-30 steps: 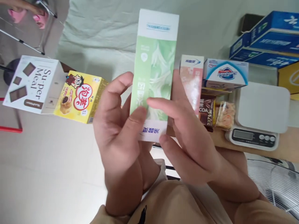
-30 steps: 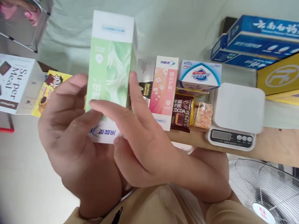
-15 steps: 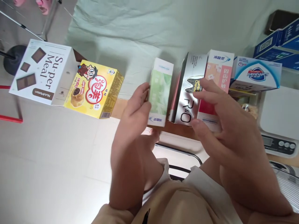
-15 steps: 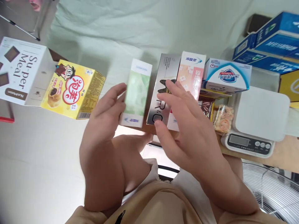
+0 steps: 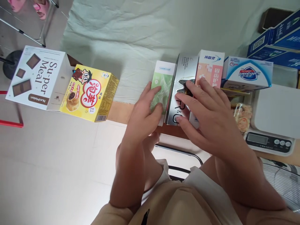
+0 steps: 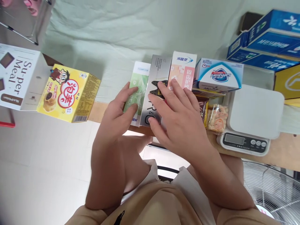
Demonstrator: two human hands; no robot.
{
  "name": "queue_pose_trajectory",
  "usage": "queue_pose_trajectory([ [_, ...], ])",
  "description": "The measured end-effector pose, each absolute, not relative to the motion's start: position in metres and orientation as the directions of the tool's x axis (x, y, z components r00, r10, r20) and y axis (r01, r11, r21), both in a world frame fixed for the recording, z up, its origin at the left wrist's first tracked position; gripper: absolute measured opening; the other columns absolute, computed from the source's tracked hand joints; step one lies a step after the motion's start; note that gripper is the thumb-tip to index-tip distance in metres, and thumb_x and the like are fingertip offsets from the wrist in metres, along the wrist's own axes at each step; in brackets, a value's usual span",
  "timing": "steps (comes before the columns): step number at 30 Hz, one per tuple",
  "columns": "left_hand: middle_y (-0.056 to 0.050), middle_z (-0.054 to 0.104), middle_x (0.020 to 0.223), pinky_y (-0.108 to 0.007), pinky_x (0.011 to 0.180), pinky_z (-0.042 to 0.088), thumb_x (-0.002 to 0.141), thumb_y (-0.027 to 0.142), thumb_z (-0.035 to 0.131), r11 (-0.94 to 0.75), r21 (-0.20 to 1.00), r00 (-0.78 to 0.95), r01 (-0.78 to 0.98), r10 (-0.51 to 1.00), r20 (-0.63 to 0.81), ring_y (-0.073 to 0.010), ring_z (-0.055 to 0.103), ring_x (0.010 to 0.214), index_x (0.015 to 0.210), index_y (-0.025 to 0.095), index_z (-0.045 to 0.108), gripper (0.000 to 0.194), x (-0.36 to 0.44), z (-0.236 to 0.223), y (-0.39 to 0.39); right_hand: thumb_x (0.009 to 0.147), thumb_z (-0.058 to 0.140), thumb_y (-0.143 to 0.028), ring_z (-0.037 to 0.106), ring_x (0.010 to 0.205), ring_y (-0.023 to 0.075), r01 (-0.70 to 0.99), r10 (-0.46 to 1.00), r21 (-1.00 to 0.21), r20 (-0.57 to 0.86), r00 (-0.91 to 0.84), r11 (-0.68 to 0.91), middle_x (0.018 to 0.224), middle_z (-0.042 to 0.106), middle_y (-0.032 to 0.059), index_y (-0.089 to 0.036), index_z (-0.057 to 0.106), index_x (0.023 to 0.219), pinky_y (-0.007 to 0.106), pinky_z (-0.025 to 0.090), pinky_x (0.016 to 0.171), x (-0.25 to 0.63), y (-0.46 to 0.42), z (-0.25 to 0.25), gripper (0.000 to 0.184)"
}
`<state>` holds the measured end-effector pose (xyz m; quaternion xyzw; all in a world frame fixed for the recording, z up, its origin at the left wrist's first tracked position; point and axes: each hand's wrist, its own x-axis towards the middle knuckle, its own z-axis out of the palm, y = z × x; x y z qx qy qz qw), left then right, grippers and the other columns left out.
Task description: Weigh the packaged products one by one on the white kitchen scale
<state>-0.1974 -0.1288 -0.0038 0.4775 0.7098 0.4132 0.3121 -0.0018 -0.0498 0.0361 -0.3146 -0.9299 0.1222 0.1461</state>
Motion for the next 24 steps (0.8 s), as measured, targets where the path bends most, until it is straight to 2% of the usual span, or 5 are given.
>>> queue_pose_trajectory([
  [6,-0.008,0.07,0.143,-0.055,0.127,0.047,0.104,0.044,0.062,-0.139,0.802,-0.379,0.581,0.826,0.417,-0.0292,0.06,0.145,0.128,0.028,0.068,0.03,-0.183,0.011,-0.126,0.101,0.054,-0.035,0.05,0.156,0.0395,0.517,0.608,-0.334,0.295,-0.737,0.788,0.157,0.063,0.0123,-0.022,0.063,0.137,0.069,0.042,0.126,0.012,-0.046,0.041,0.039],
  [14,0.0,0.075,0.115,-0.043,0.097,0.062,0.104,0.031,0.059,-0.439,0.709,-0.172,0.551,0.772,0.612,-0.0213,0.072,0.112,0.122,0.035,0.072,0.023,-0.101,0.053,-0.098,0.103,0.051,-0.032,0.054,0.153,0.0347,0.512,0.637,-0.384,0.387,-0.667,0.769,0.152,0.066,0.0091,-0.024,0.061,0.138,0.063,0.048,0.127,0.075,-0.035,0.063,0.037],
  [18,0.001,0.075,0.113,-0.043,0.097,0.062,0.1,0.018,0.055,-0.478,0.75,-0.077,0.458,0.819,0.569,-0.022,0.073,0.112,0.115,0.037,0.07,0.028,-0.04,0.059,-0.073,0.103,0.046,-0.029,0.069,0.134,0.0271,0.592,0.709,-0.391,0.412,-0.572,0.705,0.138,0.072,0.0071,-0.026,0.064,0.131,0.05,0.059,0.114,0.126,-0.03,0.074,0.033],
  [21,-0.001,0.075,0.111,-0.043,0.097,0.063,0.094,0.012,0.056,-0.551,0.736,0.03,0.394,0.808,0.588,-0.0223,0.073,0.11,0.109,0.03,0.067,0.026,0.01,0.056,-0.055,0.101,0.046,-0.032,0.075,0.113,0.0272,0.707,0.809,-0.393,0.284,-0.515,0.588,0.122,0.076,0.0082,-0.025,0.067,0.126,0.045,0.065,0.092,0.173,-0.029,0.085,0.034],
  [24,-0.003,0.073,0.124,-0.043,0.106,0.061,0.097,0.016,0.055,-0.473,0.828,0.079,0.301,0.878,0.473,-0.0224,0.07,0.121,0.117,0.027,0.065,0.025,0.06,0.047,-0.042,0.096,0.05,-0.033,0.075,0.105,0.0322,0.836,0.922,-0.389,0.134,-0.364,0.387,0.12,0.077,0.0123,-0.019,0.067,0.132,0.05,0.064,0.086,0.22,-0.029,0.091,0.043],
])
